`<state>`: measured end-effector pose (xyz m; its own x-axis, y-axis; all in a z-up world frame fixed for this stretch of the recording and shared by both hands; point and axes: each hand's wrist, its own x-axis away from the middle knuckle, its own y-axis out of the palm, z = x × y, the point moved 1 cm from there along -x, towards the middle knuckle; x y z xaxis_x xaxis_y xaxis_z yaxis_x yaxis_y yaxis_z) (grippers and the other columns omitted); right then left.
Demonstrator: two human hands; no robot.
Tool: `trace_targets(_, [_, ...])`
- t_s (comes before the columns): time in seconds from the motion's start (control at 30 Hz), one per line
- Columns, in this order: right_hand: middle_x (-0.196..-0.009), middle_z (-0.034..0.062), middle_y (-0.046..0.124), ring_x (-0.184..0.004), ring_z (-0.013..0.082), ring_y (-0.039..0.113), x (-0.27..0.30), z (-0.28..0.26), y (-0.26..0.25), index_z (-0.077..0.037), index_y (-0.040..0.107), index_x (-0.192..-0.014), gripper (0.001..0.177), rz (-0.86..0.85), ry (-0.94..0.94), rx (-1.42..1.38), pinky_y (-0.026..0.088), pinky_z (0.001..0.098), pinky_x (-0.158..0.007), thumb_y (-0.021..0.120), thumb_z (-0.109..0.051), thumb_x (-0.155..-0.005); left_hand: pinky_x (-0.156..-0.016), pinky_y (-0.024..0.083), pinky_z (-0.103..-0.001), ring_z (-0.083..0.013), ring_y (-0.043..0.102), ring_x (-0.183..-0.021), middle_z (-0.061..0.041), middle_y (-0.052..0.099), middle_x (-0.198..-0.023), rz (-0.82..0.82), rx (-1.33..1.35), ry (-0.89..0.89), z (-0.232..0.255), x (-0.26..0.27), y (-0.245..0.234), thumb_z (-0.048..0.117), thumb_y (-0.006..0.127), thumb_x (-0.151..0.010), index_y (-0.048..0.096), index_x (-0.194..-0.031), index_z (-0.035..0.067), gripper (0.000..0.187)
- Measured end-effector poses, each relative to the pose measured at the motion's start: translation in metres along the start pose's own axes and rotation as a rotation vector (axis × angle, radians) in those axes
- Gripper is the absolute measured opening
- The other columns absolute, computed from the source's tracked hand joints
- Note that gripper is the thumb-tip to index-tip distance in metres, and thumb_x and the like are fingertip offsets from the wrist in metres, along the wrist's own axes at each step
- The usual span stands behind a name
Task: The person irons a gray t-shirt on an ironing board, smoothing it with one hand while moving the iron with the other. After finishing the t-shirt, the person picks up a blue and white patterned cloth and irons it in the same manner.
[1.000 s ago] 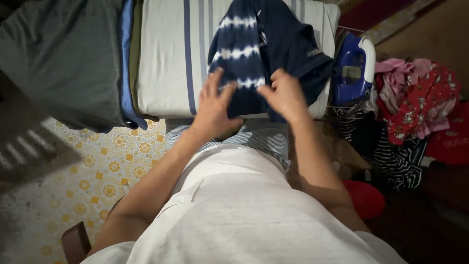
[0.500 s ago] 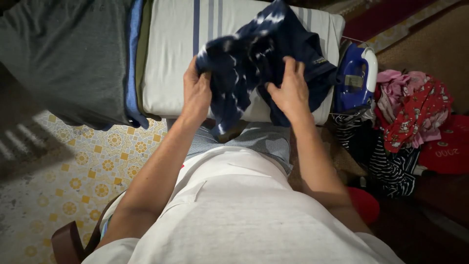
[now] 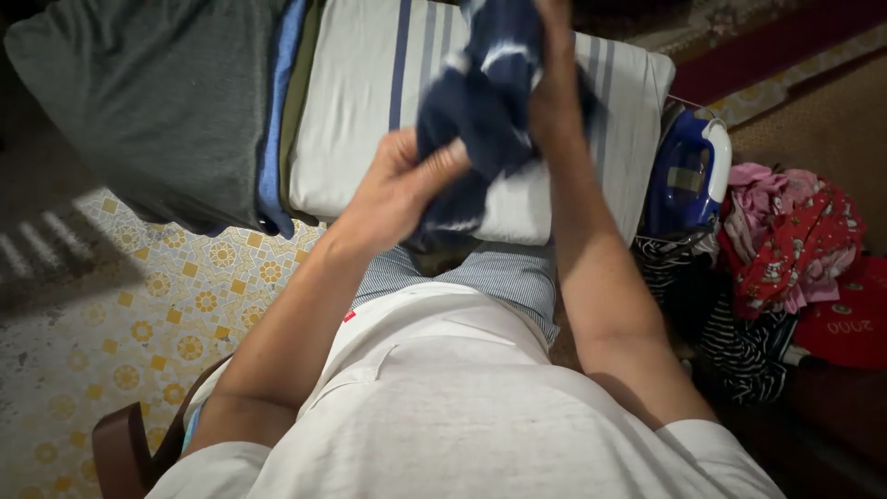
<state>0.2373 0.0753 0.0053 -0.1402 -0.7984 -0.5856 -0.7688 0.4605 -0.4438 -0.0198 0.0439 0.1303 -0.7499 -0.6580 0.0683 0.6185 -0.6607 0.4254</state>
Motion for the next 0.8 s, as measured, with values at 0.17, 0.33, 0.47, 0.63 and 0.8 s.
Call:
trace_targets(0.17, [-0.131, 0.0128, 0.067, -0.12, 0.0289, 0.065, -0.024, -0.018, -0.027, -0.004, 0.06, -0.138, 0.039, -0.047, -0.073, -0.019, 0.052, 0.0375, -0.104, 0.06, 0.0, -0.1, -0.083, 0.058, -0.029, -0.0089, 0.065, -0.091, -0.003, 0.075, -0.098, -0.263, -0.352, 0.035, 0.025, 0.017, 0.016, 0.028, 0.067, -0.104, 0.073, -0.118, -0.002, 0.033])
trace_targets(0.33, [-0.116, 0.0136, 0.073, -0.109, 0.0269, 0.072, 0.028, -0.022, -0.036, 0.004, 0.069, -0.126, 0.038, -0.217, 0.295, -0.002, 0.055, 0.0361, -0.096, 0.05, 0.009, -0.093, -0.091, 0.052, -0.044, -0.0316, 0.062, -0.115, -0.023, 0.067, -0.124, -0.501, -0.573, 0.176, 0.01, 0.014, -0.015, 0.036, 0.073, -0.096, 0.062, -0.13, -0.009, 0.058])
trace_targets(0.47, [-0.099, 0.0107, 0.071, -0.086, 0.0221, 0.071, 0.048, -0.018, -0.008, 0.002, 0.061, -0.12, 0.028, -0.049, 1.038, -0.152, 0.059, 0.0365, -0.072, 0.062, -0.01, -0.095, -0.093, 0.053, -0.047, -0.0381, 0.063, -0.111, -0.024, 0.066, -0.122, 0.141, -1.079, 0.012, -0.06, -0.016, -0.062, 0.033, 0.075, -0.093, 0.065, -0.125, -0.001, 0.048])
trace_targets(0.63, [-0.109, 0.0112, 0.073, -0.097, 0.0201, 0.07, 0.044, -0.005, 0.025, 0.006, 0.064, -0.12, 0.033, -0.035, 0.893, -0.485, 0.056, 0.0332, -0.088, 0.075, -0.008, -0.092, -0.084, 0.049, -0.049, -0.0403, 0.057, -0.104, -0.02, 0.062, -0.111, 0.6, -1.444, 0.238, -0.13, -0.049, -0.093, 0.017, 0.081, -0.07, 0.062, -0.109, 0.0, 0.047])
trace_targets(0.8, [-0.109, 0.0131, 0.076, -0.099, 0.0272, 0.075, 0.058, -0.01, -0.012, 0.003, 0.066, -0.119, 0.038, 0.164, 1.07, -0.982, 0.06, 0.0401, -0.096, 0.069, -0.001, -0.081, -0.086, 0.048, -0.039, -0.0245, 0.059, -0.1, -0.014, 0.061, -0.108, 0.314, -0.007, -0.012, -0.136, -0.024, -0.118, 0.002, 0.074, -0.096, 0.056, -0.114, 0.001, 0.025])
